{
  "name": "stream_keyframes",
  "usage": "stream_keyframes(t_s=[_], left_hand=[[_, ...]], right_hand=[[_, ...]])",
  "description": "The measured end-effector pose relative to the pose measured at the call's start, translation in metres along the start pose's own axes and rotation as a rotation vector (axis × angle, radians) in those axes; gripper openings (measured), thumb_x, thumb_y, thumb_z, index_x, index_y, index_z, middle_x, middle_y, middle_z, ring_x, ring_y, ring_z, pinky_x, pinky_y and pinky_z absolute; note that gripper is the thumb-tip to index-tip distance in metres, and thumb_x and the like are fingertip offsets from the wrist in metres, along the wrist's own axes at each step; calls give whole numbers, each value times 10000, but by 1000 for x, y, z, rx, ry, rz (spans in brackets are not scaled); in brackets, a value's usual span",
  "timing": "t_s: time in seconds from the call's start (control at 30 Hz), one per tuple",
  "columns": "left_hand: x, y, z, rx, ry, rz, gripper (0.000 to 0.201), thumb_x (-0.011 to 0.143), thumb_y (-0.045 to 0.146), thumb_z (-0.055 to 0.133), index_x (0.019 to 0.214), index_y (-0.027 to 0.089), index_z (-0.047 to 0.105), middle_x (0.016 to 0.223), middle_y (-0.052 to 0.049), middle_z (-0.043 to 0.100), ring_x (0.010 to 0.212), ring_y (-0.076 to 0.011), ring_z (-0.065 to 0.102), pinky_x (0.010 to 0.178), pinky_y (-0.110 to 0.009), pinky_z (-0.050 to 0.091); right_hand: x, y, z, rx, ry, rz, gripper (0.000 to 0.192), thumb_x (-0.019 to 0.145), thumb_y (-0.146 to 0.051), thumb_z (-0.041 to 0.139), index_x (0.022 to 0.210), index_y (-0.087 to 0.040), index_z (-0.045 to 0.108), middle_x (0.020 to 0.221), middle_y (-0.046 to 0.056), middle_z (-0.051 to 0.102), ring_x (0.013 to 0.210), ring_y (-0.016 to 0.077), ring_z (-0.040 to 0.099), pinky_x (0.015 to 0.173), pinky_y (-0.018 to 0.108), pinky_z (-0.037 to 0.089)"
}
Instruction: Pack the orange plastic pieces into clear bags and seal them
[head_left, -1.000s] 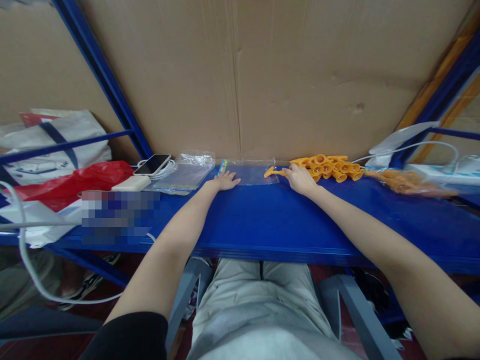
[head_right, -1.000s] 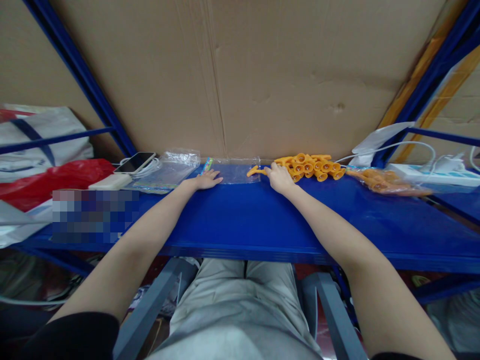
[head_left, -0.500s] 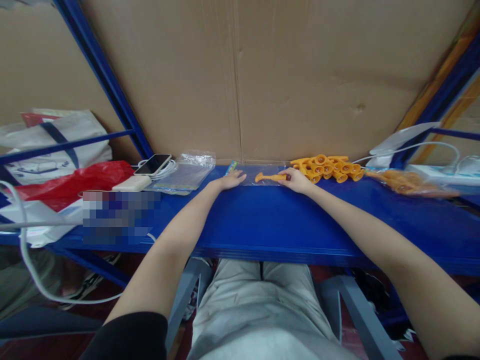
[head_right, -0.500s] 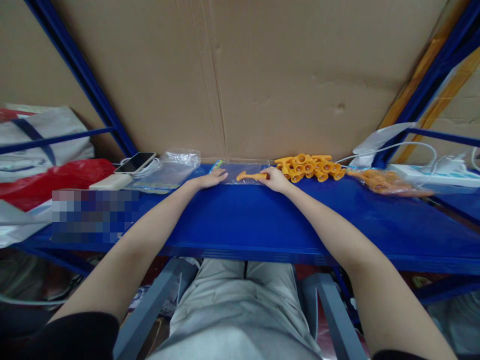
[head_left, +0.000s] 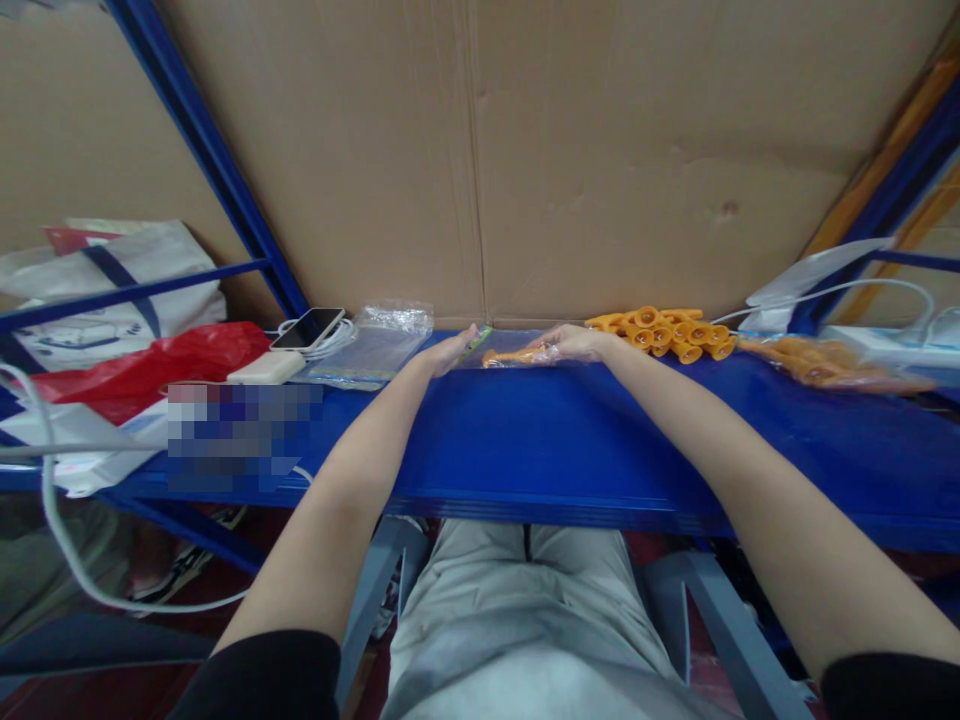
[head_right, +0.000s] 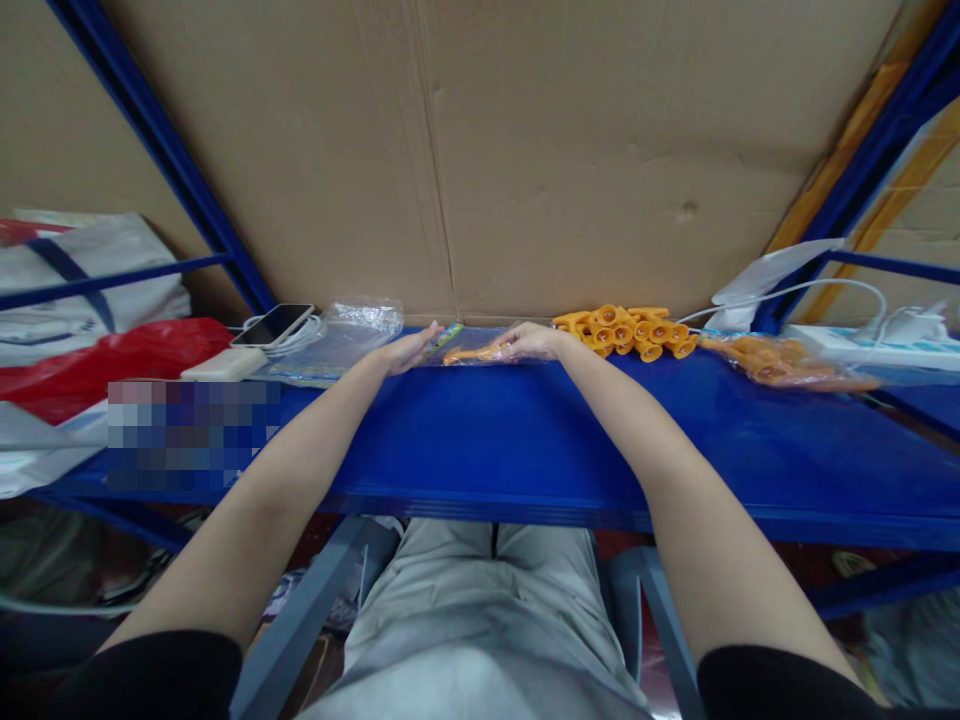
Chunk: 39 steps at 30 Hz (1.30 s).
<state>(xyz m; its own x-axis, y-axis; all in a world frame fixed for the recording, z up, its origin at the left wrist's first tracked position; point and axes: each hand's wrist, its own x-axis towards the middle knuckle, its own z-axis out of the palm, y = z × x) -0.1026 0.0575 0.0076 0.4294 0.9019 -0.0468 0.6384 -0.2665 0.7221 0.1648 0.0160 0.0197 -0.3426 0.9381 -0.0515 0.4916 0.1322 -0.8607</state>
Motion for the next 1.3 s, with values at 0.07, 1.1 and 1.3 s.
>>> stream_keyframes(t_s=[0.07,1.1,1.3], left_hand=[[0,1,0,-87,22,-9,646,1065,447,23,1537,277,430,1587,30,465,1497,-163,386,1200,-318,355],[4,12,31,536,111,310,623,1031,391,195,1558,135,409,1652,-67,341,1573,-209,193,1286,-361,83],[10,13,36,513,44,188,636,1027,416,174,1551,155,424,1627,-53,373,1548,-205,276,1278,-338,138]], right_hand=[[5,-5,8,38,23,36,273,771,-147,784,1043,-156,795,1064,78,775,946,187,708,978,329,556],[14,0,29,214,-78,11,375,864,-113,688,1233,-175,706,1230,93,739,1029,135,714,1013,284,532],[0,-7,11,-122,-6,-38,311,840,-148,690,1142,-164,758,1029,73,784,884,174,727,942,331,568]])
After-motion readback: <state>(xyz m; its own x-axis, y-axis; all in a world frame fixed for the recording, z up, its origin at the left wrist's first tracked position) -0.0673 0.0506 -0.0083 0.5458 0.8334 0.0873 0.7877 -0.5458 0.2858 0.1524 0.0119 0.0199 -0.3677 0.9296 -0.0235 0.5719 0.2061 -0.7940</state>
